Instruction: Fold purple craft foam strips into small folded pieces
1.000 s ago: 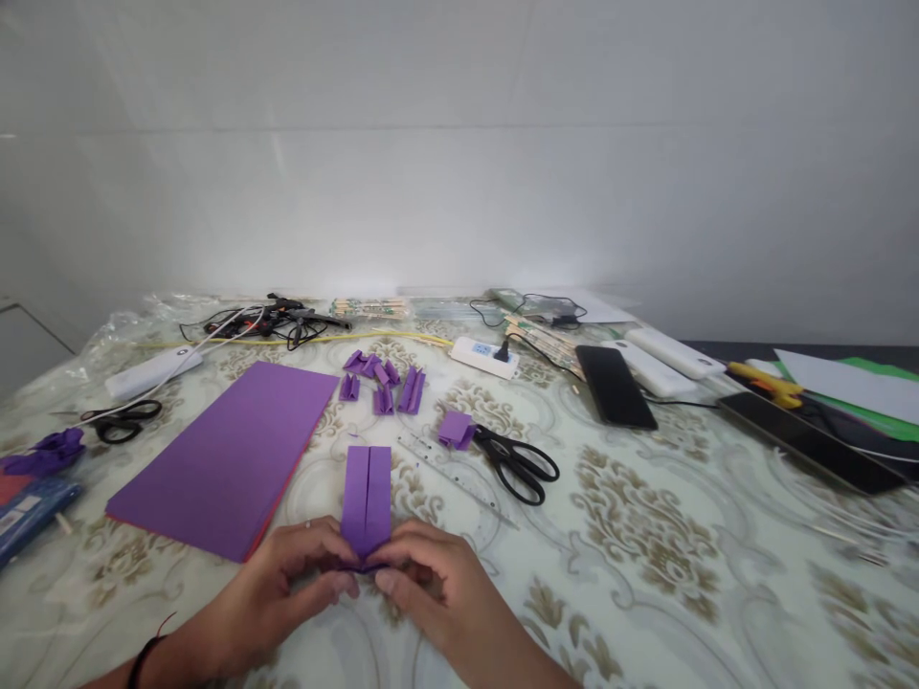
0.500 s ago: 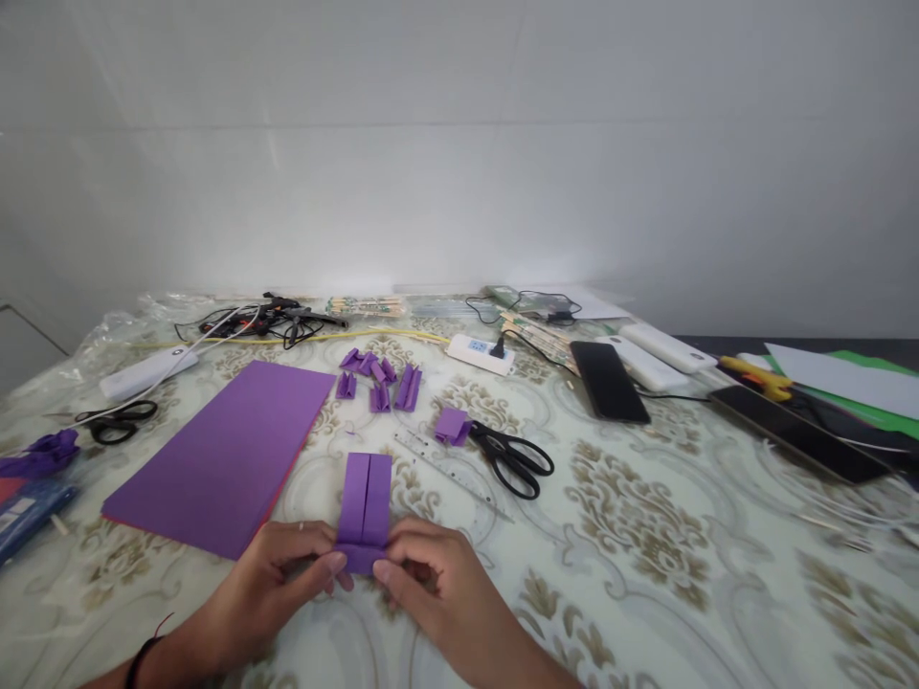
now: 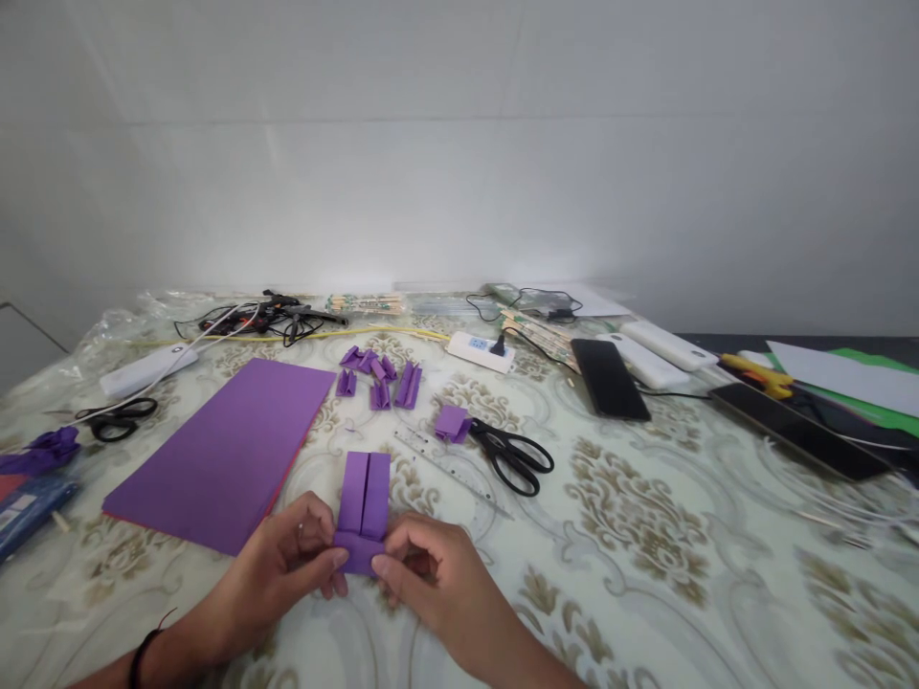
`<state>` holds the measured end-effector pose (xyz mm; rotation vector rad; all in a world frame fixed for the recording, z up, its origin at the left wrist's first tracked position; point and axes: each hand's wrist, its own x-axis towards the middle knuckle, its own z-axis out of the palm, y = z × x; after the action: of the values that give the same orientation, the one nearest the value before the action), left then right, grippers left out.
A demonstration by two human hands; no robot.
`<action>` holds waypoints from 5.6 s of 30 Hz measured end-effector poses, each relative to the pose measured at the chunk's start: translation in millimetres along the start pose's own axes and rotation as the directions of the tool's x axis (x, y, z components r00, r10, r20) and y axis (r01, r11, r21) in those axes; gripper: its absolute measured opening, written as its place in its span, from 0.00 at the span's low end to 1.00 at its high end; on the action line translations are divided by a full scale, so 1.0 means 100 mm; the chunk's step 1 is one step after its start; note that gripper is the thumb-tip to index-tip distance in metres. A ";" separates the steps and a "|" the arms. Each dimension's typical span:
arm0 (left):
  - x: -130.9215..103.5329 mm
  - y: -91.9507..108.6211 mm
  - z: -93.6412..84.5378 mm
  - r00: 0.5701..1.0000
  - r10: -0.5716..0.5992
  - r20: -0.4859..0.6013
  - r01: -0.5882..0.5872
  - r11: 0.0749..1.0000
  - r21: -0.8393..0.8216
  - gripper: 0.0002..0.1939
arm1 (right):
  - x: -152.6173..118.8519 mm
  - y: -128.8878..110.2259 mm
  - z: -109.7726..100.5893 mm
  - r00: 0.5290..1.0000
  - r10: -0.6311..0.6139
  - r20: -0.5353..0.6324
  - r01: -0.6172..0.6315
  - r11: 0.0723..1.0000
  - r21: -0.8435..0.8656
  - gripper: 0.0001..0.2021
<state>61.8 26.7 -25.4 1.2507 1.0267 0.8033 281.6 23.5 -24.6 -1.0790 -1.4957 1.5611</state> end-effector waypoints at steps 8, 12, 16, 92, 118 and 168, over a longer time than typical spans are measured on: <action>0.02 0.01 0.02 1.000 -0.019 0.014 0.020 0.996 -0.090 0.31 | 0.00 0.00 0.04 0.999 0.002 -0.041 0.001 0.997 0.074 0.20; 0.01 0.12 0.00 0.990 -0.048 0.130 0.038 0.997 0.073 0.14 | -0.02 0.05 0.04 0.999 -0.037 -0.016 0.036 0.999 -0.006 0.26; 0.00 0.14 -0.01 0.993 -0.030 0.118 0.012 0.988 0.154 0.09 | -0.04 0.02 0.05 0.999 -0.033 -0.009 0.032 0.997 -0.074 0.24; 0.00 0.22 -0.14 0.983 -0.049 0.175 -0.025 0.916 0.400 0.15 | 0.19 -0.09 -0.03 0.967 -0.049 0.250 0.116 0.958 -0.262 0.12; 0.01 0.17 -0.14 0.993 -0.049 0.107 0.020 0.966 0.259 0.17 | 0.21 -0.07 -0.02 0.981 0.035 0.190 -0.015 0.994 -0.105 0.26; 0.01 0.20 -0.19 0.984 -0.067 0.166 0.010 0.947 0.322 0.24 | 0.22 0.01 0.06 0.974 0.101 0.201 -0.110 0.993 0.033 0.21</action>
<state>46.0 38.1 -6.0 1.5442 1.0617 0.4961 267.3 41.1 -28.0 -1.0158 -1.5482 1.8130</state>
